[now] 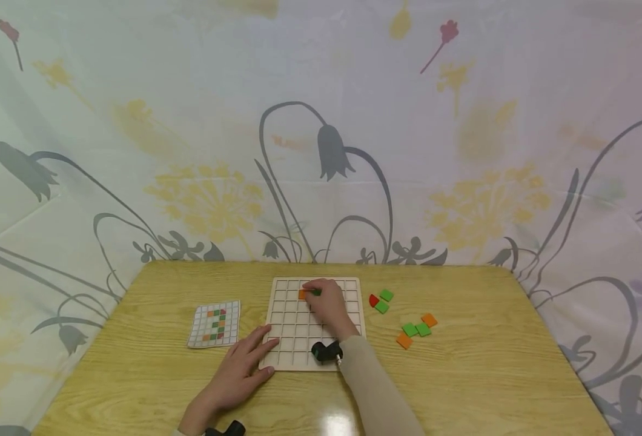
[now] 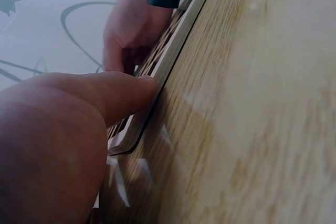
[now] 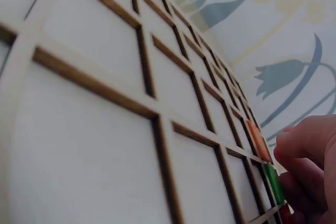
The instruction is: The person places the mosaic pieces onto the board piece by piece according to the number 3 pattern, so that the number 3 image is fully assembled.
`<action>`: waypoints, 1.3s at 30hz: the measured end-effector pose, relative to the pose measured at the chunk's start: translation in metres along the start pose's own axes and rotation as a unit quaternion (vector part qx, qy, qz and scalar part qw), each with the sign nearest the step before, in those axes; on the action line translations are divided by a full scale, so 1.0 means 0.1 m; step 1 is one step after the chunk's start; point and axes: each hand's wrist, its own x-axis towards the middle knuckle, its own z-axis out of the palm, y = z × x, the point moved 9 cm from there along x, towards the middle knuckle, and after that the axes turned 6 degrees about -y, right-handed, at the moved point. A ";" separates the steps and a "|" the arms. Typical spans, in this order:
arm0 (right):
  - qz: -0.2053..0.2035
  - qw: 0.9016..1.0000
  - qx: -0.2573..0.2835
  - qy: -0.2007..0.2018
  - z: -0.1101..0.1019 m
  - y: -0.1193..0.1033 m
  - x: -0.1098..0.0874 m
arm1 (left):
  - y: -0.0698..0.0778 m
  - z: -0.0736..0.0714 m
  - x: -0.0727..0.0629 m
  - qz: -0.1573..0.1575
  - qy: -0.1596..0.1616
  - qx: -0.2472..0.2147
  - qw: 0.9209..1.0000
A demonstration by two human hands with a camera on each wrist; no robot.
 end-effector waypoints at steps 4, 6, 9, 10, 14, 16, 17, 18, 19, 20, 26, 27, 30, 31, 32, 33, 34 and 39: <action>0.039 0.997 0.064 0.004 -0.06 0.06 -0.01 | -0.01 0.01 0.01 -0.001 0.000 0.009 1.000; 0.056 0.994 0.091 0.007 -0.09 0.09 -0.01 | -0.03 0.02 0.01 -0.004 -0.002 0.015 1.000; 0.071 0.991 0.114 0.012 -0.13 0.13 -0.03 | -0.04 0.03 0.01 -0.009 -0.007 0.013 1.000; 0.070 0.991 0.116 0.014 -0.16 0.13 -0.03 | -0.04 0.03 0.01 -0.010 -0.009 0.010 1.000; 0.054 0.992 0.114 0.030 -0.27 0.11 -0.04 | -0.05 0.03 0.01 -0.013 -0.014 0.006 1.000; 0.047 0.992 0.108 0.036 -0.32 0.10 -0.05 | -0.05 0.03 0.01 -0.014 -0.015 0.007 1.000; 0.045 0.993 0.105 0.038 -0.35 0.11 -0.05 | -0.05 0.03 0.01 -0.015 -0.015 0.007 1.000; 0.044 0.993 0.105 0.039 -0.38 0.12 -0.06 | -0.05 0.03 0.01 -0.015 -0.015 0.007 1.000; 0.045 0.993 0.103 0.039 -0.41 0.13 -0.06 | -0.05 0.03 0.01 -0.016 -0.015 0.008 1.000; 0.046 0.993 0.099 0.037 -0.44 0.13 -0.08 | -0.05 0.03 0.00 -0.015 -0.015 0.009 1.000; 0.030 0.997 0.068 0.034 -0.65 0.11 -0.22 | -0.03 0.04 -0.01 -0.013 -0.012 0.005 1.000; 0.027 0.997 0.064 0.037 -0.68 0.12 -0.25 | -0.02 0.05 -0.02 -0.013 -0.012 0.002 1.000; 0.025 0.998 0.044 0.042 -0.77 0.17 -0.35 | 0.00 0.05 -0.03 -0.013 -0.013 -0.009 1.000; 0.028 0.998 0.039 0.042 -0.80 0.18 -0.38 | 0.01 0.05 -0.03 -0.012 -0.013 -0.012 1.000; 0.029 0.998 0.028 0.043 -0.83 0.19 -0.41 | 0.02 0.05 -0.02 -0.010 -0.013 -0.015 1.000; 0.029 0.999 0.018 0.042 -0.87 0.19 -0.44 | 0.03 0.04 -0.02 -0.008 -0.010 -0.016 1.000; 0.029 0.999 0.007 0.044 -0.90 0.20 -0.46 | 0.02 0.03 -0.01 -0.008 -0.009 -0.014 1.000; 0.019 0.997 -0.034 0.059 -1.06 0.20 -0.56 | 0.01 0.00 0.01 -0.002 0.001 0.000 1.000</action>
